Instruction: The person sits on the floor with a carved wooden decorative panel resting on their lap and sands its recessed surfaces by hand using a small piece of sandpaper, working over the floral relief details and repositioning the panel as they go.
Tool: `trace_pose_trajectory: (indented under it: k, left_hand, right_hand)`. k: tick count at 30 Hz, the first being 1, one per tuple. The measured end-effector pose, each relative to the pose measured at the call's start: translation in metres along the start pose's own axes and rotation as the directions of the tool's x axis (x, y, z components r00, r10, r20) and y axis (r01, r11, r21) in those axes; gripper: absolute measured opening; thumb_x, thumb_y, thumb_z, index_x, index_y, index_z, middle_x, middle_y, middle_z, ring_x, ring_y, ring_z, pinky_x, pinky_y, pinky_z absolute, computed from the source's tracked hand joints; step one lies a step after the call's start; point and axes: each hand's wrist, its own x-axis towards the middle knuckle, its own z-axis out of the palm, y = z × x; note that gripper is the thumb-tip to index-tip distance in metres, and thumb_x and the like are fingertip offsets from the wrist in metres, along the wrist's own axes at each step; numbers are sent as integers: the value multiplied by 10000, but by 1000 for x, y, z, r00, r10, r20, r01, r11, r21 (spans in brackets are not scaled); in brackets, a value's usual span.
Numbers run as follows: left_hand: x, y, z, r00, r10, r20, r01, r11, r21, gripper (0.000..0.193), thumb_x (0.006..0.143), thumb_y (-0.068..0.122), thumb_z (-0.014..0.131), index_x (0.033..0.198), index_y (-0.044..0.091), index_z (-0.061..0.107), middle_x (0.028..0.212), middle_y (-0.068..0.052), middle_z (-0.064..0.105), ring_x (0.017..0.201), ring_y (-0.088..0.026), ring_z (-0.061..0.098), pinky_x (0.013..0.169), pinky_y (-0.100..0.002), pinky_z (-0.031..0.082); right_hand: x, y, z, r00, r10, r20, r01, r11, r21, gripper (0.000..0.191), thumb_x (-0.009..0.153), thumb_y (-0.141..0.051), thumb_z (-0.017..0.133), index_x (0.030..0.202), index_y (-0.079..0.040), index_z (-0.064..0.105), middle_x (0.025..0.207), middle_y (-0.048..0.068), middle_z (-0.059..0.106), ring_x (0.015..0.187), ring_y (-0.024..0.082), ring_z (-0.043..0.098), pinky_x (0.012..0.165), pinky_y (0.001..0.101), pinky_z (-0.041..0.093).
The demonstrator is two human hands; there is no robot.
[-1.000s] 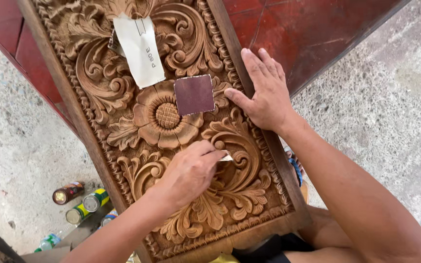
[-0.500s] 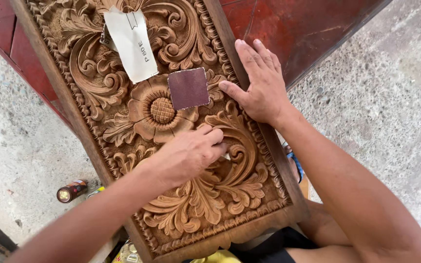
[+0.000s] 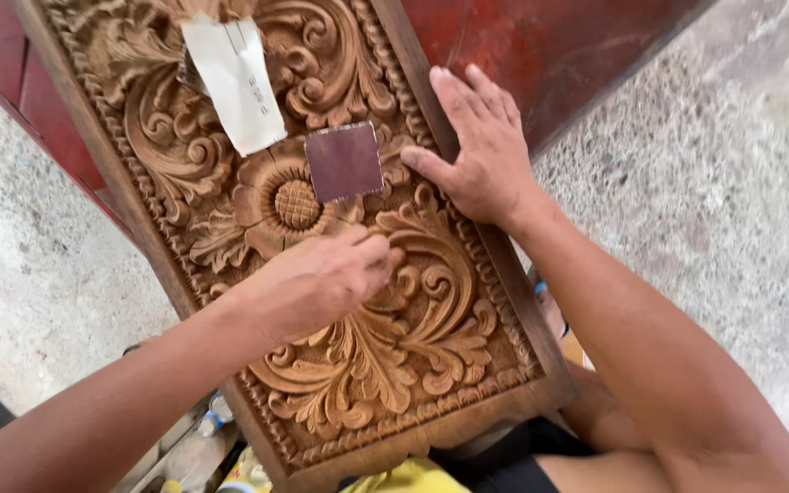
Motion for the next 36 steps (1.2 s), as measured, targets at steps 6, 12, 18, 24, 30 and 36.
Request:
trace_pose_trajectory:
  k: [6, 12, 18, 24, 30, 36]
  left_hand:
    - [-5, -5, 34, 996, 59, -69, -63, 996, -58, 126, 920, 124, 609, 979, 15, 629, 979, -92, 584, 932, -266, 611, 718, -395, 545]
    - [1, -9, 31, 995, -90, -40, 76, 964, -255, 134, 984, 177, 575, 980, 45, 555, 935, -112, 593, 835, -303, 639, 703, -436, 512]
    - [-12, -2, 20, 997, 47, -62, -41, 995, 89, 184, 959, 36, 568, 1065, -77, 665, 1081, -137, 607, 955, -245, 613, 802, -335, 573]
    - [3, -10, 35, 998, -26, -49, 15, 976, -217, 170, 924, 75, 630, 1019, -13, 740, 943, -110, 619, 918, -268, 593, 774, -392, 548]
    - [9, -9, 40, 981, -179, -72, 158, 959, -235, 152, 897, 16, 611, 977, -28, 733, 927, -155, 608, 889, -290, 599, 756, -425, 533]
    - [-15, 14, 37, 901, -233, -367, 133, 951, -279, 285, 889, -53, 558, 1134, -59, 702, 1076, -165, 623, 945, -280, 629, 814, -365, 576]
  right_hand:
    - [-4, -2, 1, 1000, -6, -24, 6, 1000, 17, 848, 982, -547, 683, 1602, -54, 379, 1609, 165, 459, 1532, 374, 316, 1259, 500, 202]
    - [0, -6, -4, 1000, 0, -12, 0, 1000, -1, 852, 970, -550, 684, 1594, -58, 375, 1600, 161, 457, 1525, 378, 315, 1249, 506, 205]
    - [0, -1, 0, 1000, 13, -6, -13, 1000, -21, 858, 977, -556, 686, 1596, -53, 370, 1614, 160, 444, 1526, 382, 307, 1253, 511, 187]
    - [0, 0, 1, 999, -18, -29, 17, 1000, -19, 851, 971, -544, 690, 1593, -51, 386, 1599, 159, 466, 1527, 375, 316, 1254, 508, 194]
    - [4, -3, -2, 1000, -8, -5, 8, 1000, -18, 846, 965, -522, 709, 1575, -29, 391, 1583, 178, 474, 1516, 386, 316, 1234, 513, 195]
    - [3, 0, -1, 999, -35, -8, 35, 999, -29, 848, 959, -505, 722, 1573, -16, 401, 1583, 205, 462, 1514, 389, 310, 1228, 514, 200]
